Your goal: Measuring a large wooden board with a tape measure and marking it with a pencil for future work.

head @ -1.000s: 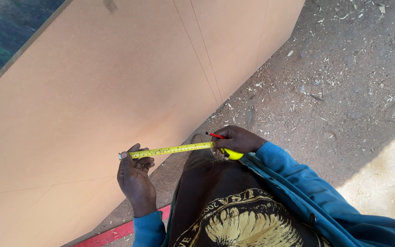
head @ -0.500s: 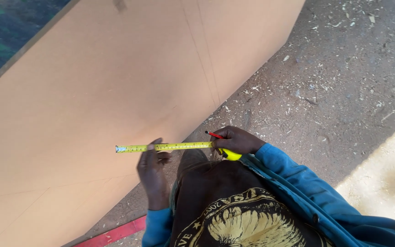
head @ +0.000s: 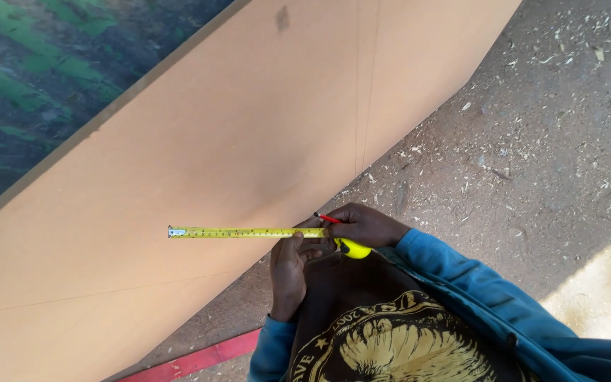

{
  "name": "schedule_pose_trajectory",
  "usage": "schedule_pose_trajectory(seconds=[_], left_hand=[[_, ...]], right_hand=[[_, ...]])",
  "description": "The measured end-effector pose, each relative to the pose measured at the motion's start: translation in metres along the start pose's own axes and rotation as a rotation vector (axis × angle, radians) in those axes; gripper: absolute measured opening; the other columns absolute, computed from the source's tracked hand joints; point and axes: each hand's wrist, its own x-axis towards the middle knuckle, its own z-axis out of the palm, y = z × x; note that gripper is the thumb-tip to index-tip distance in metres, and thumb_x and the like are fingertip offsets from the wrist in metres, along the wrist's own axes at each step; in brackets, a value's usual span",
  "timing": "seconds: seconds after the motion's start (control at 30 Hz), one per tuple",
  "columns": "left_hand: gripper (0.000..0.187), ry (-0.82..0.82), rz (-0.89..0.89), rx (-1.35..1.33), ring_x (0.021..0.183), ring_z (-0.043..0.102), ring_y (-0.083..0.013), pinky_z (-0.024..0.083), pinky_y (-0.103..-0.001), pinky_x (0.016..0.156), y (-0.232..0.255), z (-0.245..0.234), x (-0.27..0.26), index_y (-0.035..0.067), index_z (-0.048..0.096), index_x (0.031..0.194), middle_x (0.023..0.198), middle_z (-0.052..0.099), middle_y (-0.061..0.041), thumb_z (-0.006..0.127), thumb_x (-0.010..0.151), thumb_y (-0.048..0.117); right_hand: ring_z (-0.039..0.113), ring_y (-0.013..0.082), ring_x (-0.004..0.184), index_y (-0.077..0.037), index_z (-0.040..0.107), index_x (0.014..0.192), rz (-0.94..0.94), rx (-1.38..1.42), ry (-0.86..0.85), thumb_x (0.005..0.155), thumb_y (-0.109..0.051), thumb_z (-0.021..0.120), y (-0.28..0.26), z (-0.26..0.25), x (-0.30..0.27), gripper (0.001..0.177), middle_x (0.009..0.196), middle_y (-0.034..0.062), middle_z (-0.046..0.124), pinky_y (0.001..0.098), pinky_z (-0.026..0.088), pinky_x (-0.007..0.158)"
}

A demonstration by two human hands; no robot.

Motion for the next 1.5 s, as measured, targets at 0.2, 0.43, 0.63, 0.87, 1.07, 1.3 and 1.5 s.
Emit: schedule_pose_trajectory(seconds=[0.2,0.43,0.63,0.87,1.07,1.3,1.5], left_hand=[[0.035,-0.092,0.010,-0.143,0.086,0.063,-0.0331,0.053,-0.038,0.069,-0.011,-0.040,0.033,-0.011,0.061,0.104,0.096,0.061,-0.030,0.047,0.090,0.018],[0.036,-0.114,0.012,-0.134,0.085,0.063,-0.0304,0.052,-0.035,0.065,0.021,-0.056,0.047,-0.010,0.063,0.107,0.104,0.062,-0.025,0.047,0.086,0.016],[0.035,-0.150,-0.027,-0.029,0.085,0.064,-0.0294,0.055,-0.034,0.068,0.044,-0.052,0.049,-0.009,0.064,0.105,0.102,0.062,-0.024,0.048,0.086,0.015],[0.035,-0.216,-0.012,-0.023,0.086,0.063,-0.0305,0.055,-0.035,0.068,0.029,-0.051,0.057,-0.010,0.067,0.102,0.099,0.061,-0.024,0.051,0.084,0.015],[0.038,-0.245,0.046,-0.048,0.088,0.057,-0.0257,0.054,-0.036,0.069,0.020,-0.051,0.059,-0.006,0.068,0.109,0.107,0.059,-0.021,0.050,0.085,0.016],[0.039,-0.159,0.100,-0.057,0.086,0.059,-0.0259,0.052,-0.033,0.066,0.026,-0.042,0.055,-0.005,0.068,0.110,0.111,0.061,-0.022,0.046,0.086,0.016],[0.042,-0.078,0.081,-0.038,0.083,0.059,-0.0208,0.049,-0.030,0.062,0.033,-0.021,0.057,-0.003,0.070,0.105,0.113,0.069,-0.017,0.036,0.092,0.018]], right_hand=[[0.067,0.0177,0.059,-0.008,0.074,0.085,0.010,-0.094,0.002,0.086,-0.014,0.057,-0.025,0.012,0.025,0.018,0.066,0.0087,0.070,0.0312,0.052,0.062],[0.066,0.0191,0.060,-0.007,0.074,0.087,0.001,-0.136,0.051,0.087,-0.015,0.056,-0.041,0.024,0.045,0.020,0.067,0.0101,0.071,0.0326,0.052,0.064],[0.066,0.0169,0.065,-0.009,0.073,0.082,0.025,-0.089,0.116,0.091,-0.020,0.055,-0.052,0.036,0.040,0.022,0.070,0.0063,0.071,0.0320,0.050,0.067],[0.064,0.0149,0.066,-0.009,0.072,0.080,0.029,-0.107,0.181,0.092,-0.021,0.056,-0.058,0.036,0.029,0.023,0.069,0.0061,0.070,0.0321,0.050,0.067],[0.064,0.0158,0.069,-0.008,0.072,0.082,-0.003,-0.110,0.114,0.094,-0.019,0.054,-0.060,0.032,0.029,0.024,0.072,0.0071,0.071,0.0327,0.050,0.070],[0.065,0.0178,0.071,-0.007,0.072,0.083,0.026,-0.169,0.002,0.092,-0.020,0.056,-0.053,0.005,0.031,0.022,0.074,0.0077,0.072,0.0332,0.050,0.071],[0.064,0.0152,0.074,-0.009,0.071,0.090,0.212,-0.275,0.014,0.089,-0.029,0.055,-0.048,-0.036,0.016,0.026,0.084,0.0035,0.073,0.0306,0.050,0.070]])
